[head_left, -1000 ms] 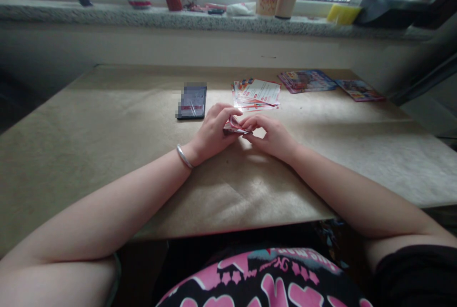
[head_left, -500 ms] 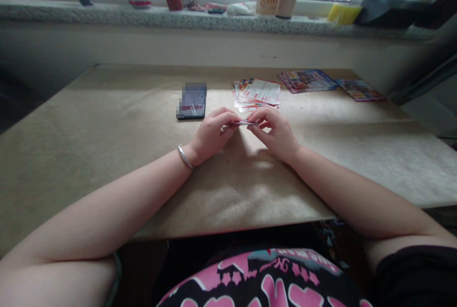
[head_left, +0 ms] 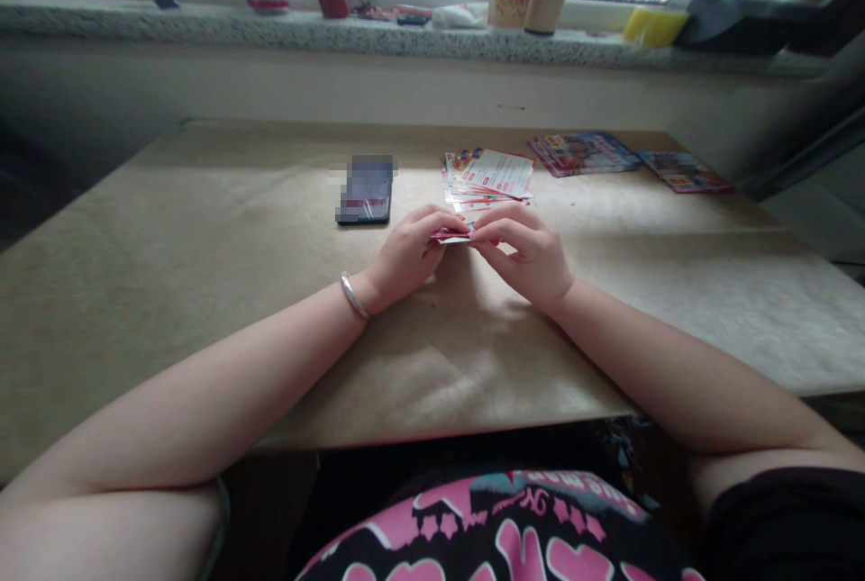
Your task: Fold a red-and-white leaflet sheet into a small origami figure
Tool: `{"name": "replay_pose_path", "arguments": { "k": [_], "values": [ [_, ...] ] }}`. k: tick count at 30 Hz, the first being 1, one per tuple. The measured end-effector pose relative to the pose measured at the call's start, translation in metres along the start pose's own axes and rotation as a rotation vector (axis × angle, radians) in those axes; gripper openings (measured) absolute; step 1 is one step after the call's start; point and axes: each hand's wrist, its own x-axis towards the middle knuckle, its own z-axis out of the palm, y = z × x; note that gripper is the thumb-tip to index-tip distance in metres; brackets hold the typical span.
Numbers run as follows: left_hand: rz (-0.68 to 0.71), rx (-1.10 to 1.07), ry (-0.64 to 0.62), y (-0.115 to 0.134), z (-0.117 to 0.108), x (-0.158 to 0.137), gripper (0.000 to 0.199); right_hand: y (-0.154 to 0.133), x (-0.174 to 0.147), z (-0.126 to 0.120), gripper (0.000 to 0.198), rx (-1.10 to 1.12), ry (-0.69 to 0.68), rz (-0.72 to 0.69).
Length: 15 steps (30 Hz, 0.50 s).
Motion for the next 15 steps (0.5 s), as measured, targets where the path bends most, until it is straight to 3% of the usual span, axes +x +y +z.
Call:
{"name": "replay_pose_path", "arguments": {
  "k": [9, 15],
  "values": [
    [-0.021, -0.041, -0.090, 0.009, -0.001, 0.000, 0.019, 0.002, 0.000, -0.001, 0.012, -0.112, 0.011, -0.014],
    [-0.036, -0.060, -0.083, 0.011, -0.002, 0.000, 0.022, -0.001, 0.000, -0.003, 0.011, -0.168, -0.032, -0.021]
  ]
}}
